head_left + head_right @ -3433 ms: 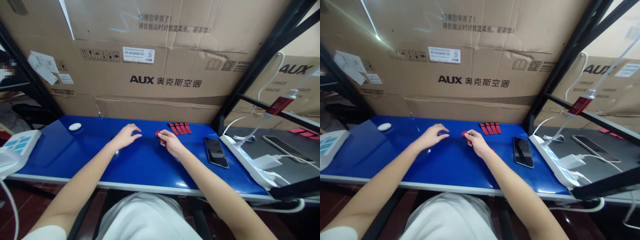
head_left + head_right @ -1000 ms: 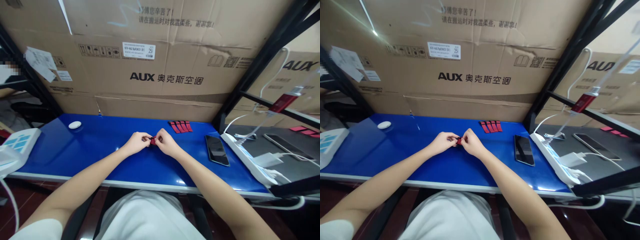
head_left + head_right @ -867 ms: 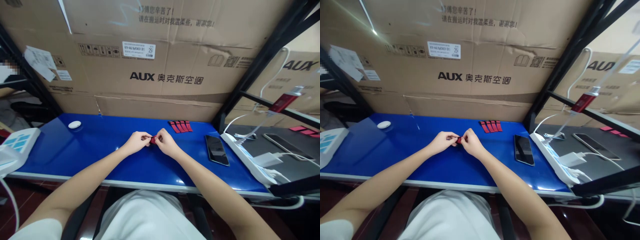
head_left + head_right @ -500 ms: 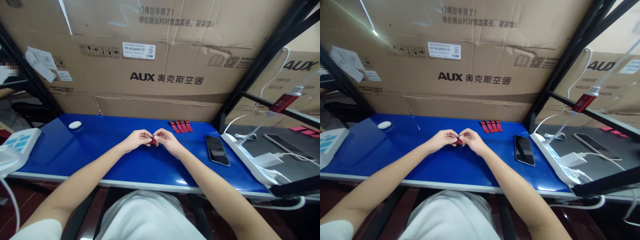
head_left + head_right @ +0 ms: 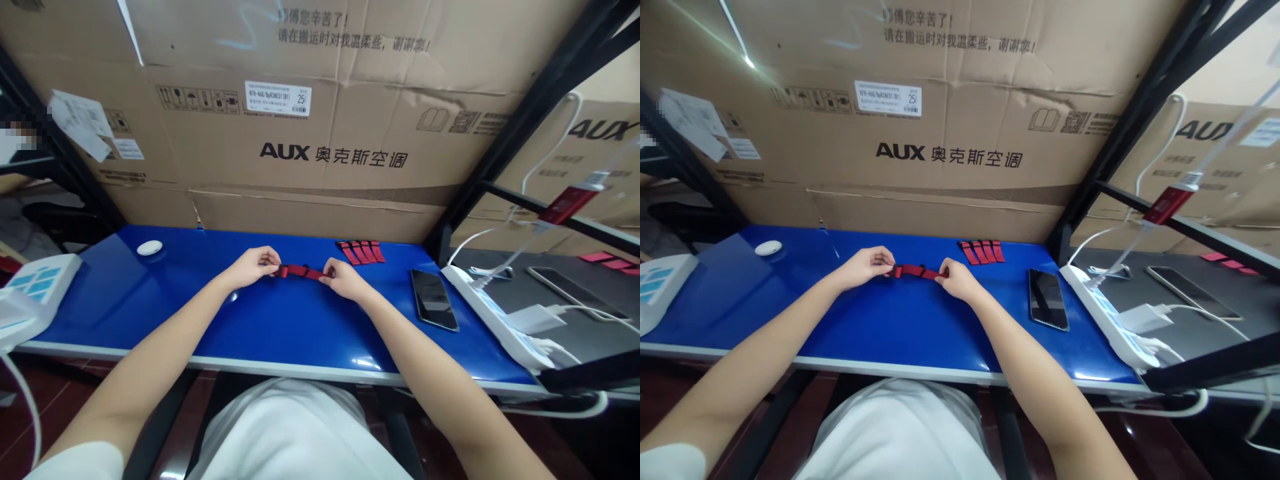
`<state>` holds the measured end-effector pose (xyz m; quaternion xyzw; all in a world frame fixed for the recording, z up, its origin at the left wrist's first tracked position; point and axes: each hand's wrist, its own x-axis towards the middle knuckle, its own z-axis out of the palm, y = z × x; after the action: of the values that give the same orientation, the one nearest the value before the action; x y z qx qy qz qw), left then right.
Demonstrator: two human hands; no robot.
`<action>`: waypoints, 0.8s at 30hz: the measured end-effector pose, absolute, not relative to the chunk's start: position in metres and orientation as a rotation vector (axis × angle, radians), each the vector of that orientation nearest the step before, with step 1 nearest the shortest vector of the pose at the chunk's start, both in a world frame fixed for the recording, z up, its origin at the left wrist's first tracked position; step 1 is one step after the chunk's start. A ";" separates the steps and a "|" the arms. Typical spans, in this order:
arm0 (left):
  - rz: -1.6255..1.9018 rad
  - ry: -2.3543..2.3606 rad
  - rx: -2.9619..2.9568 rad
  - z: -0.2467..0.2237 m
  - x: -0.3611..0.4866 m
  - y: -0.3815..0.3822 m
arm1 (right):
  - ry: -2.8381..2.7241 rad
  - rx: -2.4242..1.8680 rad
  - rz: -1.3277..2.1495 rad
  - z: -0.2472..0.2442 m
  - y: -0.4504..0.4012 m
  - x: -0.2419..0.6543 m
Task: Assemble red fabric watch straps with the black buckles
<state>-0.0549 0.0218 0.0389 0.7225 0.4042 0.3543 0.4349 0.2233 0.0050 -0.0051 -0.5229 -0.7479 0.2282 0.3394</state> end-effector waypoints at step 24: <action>1.007 0.747 1.387 0.033 -0.005 -0.014 | -1.814 -0.929 0.814 0.019 -0.018 0.201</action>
<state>-0.0048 -0.0141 0.0330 0.5966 0.3215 0.4333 0.5940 0.2005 -0.0183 0.0186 -0.3765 -0.7357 0.3302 0.4560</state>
